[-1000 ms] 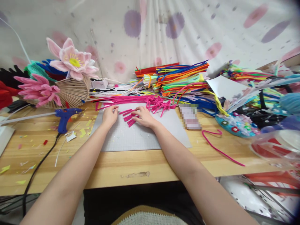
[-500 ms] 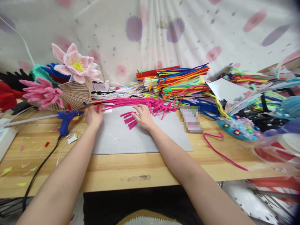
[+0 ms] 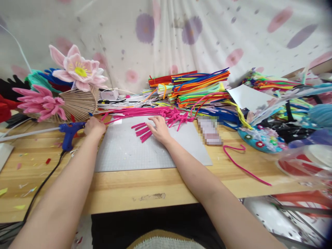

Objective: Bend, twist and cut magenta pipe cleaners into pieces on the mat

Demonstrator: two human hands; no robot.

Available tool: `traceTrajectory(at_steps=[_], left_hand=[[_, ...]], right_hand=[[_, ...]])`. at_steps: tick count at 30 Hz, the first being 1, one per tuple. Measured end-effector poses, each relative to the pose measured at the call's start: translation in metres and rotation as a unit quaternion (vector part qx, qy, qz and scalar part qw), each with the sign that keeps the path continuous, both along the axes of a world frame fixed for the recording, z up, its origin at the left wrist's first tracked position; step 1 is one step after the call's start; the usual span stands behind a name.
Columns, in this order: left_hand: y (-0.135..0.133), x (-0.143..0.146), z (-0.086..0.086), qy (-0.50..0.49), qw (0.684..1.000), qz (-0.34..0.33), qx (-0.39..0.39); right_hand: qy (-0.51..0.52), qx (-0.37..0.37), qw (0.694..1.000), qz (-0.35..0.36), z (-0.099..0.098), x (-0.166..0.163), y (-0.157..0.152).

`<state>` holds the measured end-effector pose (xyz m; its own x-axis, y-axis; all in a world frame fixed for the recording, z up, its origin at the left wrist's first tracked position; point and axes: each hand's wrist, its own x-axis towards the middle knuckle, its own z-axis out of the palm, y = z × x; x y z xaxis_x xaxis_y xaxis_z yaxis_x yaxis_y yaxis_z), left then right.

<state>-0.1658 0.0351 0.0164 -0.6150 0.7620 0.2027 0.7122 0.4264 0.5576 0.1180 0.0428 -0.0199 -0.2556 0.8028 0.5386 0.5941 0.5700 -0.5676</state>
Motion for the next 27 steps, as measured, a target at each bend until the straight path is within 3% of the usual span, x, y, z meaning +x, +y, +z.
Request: traceTrajectory(at_steps=[2, 4, 8, 11, 15, 20, 24, 27], left_hand=[[-0.013, 0.012, 0.005, 0.065, 0.998, 0.0, -0.002], [-0.023, 0.027, 0.008, 0.119, 0.99, -0.066, 0.027], [-0.023, 0.053, 0.001, 0.134, 0.969, -0.209, 0.006], [-0.015, 0.068, -0.007, 0.137, 0.955, -0.263, -0.024], [-0.006, 0.079, -0.015, 0.148, 0.958, -0.244, -0.028], [0.002, 0.068, -0.013, 0.151, 0.979, -0.14, 0.0], [0.011, 0.052, -0.011, 0.151, 0.982, -0.089, -0.077], [0.014, 0.045, -0.01, 0.151, 0.974, -0.11, -0.124]], right_hand=[[0.001, -0.003, 1.0, 0.003, 0.001, 0.0, 0.0], [0.0, -0.009, 1.0, 0.002, 0.001, -0.001, 0.0], [0.003, -0.009, 1.0, -0.013, 0.001, -0.001, 0.0], [0.012, 0.002, 1.0, -0.024, -0.002, 0.001, 0.001], [0.018, 0.018, 0.999, -0.026, -0.004, 0.002, 0.001], [0.031, 0.024, 0.999, -0.024, -0.005, 0.003, 0.002], [0.036, 0.03, 0.999, -0.025, -0.005, 0.003, 0.003], [0.036, 0.036, 0.998, -0.028, -0.005, 0.003, 0.003]])
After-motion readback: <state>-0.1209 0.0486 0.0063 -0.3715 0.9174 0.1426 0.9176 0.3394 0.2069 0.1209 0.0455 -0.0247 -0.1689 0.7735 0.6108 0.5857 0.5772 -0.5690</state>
